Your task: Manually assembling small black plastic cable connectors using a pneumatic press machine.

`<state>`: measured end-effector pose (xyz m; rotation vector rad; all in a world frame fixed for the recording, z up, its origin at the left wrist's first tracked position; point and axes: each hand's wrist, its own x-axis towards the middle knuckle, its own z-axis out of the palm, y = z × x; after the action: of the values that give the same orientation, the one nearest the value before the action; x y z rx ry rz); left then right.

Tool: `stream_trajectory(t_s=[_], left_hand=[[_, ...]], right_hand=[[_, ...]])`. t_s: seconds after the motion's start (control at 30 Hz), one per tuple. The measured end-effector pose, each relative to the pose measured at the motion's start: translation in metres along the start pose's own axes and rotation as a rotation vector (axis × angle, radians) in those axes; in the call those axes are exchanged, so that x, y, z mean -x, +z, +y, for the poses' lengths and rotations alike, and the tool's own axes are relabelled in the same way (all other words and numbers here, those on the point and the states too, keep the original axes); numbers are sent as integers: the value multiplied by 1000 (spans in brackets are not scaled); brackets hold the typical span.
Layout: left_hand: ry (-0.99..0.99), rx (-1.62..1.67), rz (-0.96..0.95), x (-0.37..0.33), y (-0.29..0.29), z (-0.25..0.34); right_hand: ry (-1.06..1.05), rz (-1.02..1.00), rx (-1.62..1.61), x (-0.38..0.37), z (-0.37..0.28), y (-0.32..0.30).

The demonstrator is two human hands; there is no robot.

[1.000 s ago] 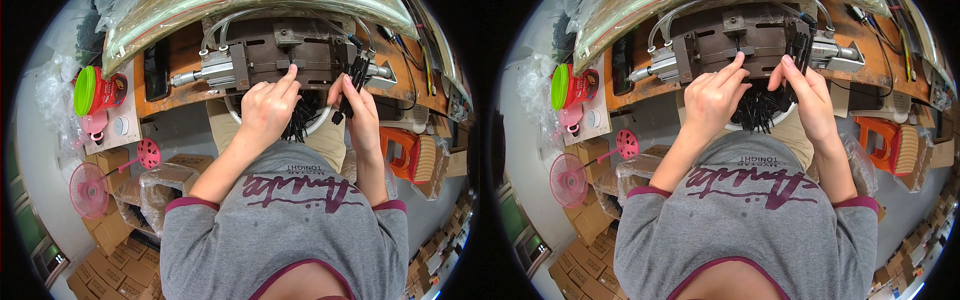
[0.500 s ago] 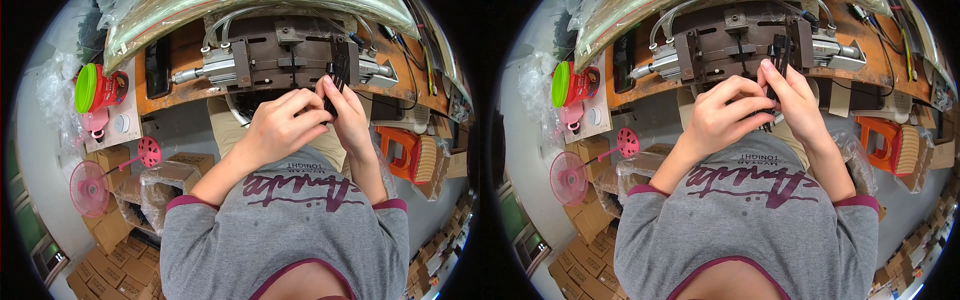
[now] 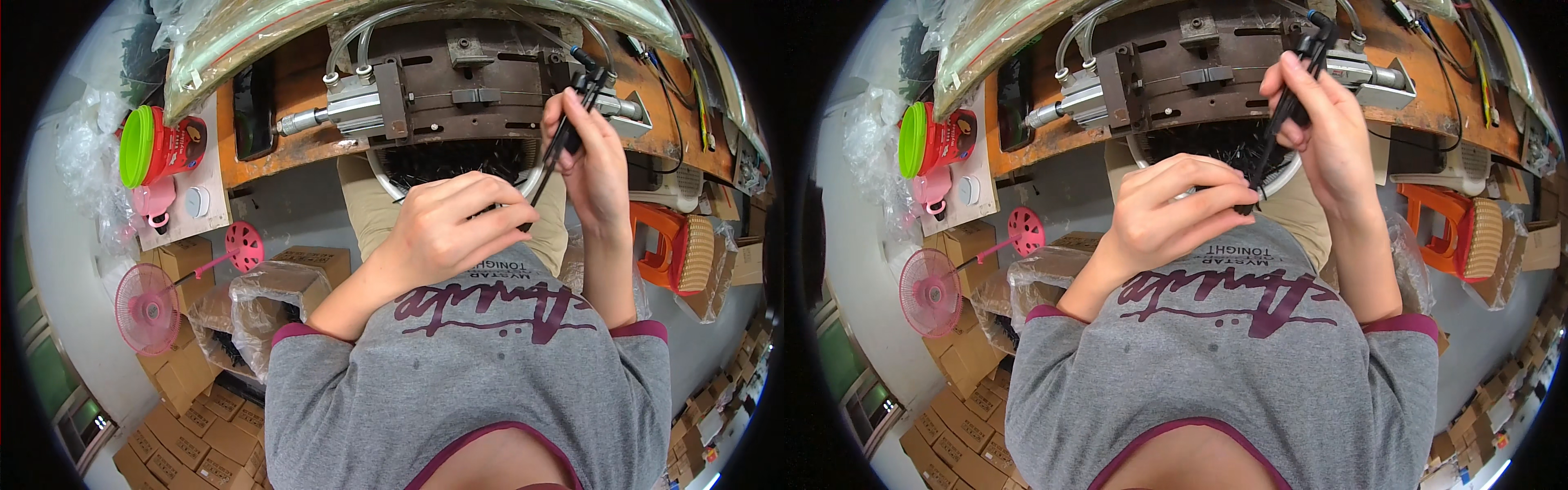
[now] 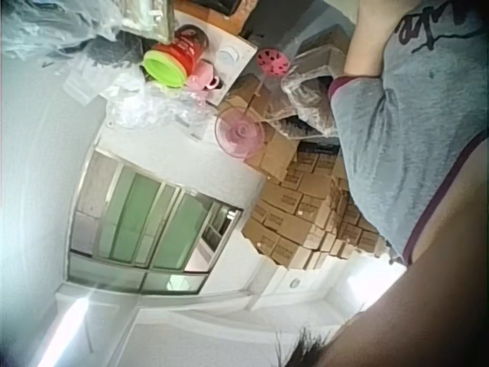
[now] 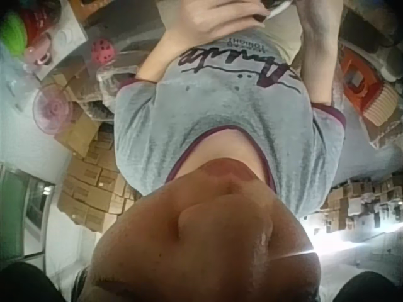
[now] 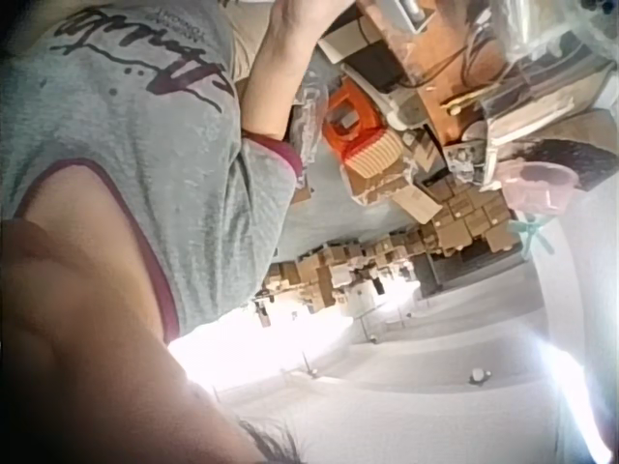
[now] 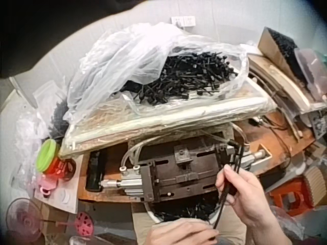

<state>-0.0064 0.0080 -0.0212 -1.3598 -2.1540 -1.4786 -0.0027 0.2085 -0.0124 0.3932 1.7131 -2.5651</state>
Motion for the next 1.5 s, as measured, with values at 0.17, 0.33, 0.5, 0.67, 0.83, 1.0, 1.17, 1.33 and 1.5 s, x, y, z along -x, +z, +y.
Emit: stream_trajectory(t_s=[0.17,0.33,0.5,0.67,0.83,1.0,1.17,1.33,1.5], left_hand=[[-129,-181,103,5,2,-12],[-121,-487,73,7,18,-38],[-119,-610,14,1,19,-43],[-133,-627,-22,-3,15,-43],[-144,-617,-14,-1,15,-44],[-235,-414,100,2,23,-45],[-544,249,208,2,17,-32],[-737,1096,242,-1,-1,-13],[-646,655,108,-2,0,-9]], right_hand=[[-214,48,91,3,-2,-5],[-285,86,292,10,2,-5],[-434,122,524,17,4,-4],[-725,154,952,17,7,-2],[-980,109,1221,12,14,-8],[-994,48,1147,9,22,-10],[-1094,3,1237,5,22,-12],[-1176,-29,1267,0,24,-8],[-1232,-107,1240,-4,33,4]])
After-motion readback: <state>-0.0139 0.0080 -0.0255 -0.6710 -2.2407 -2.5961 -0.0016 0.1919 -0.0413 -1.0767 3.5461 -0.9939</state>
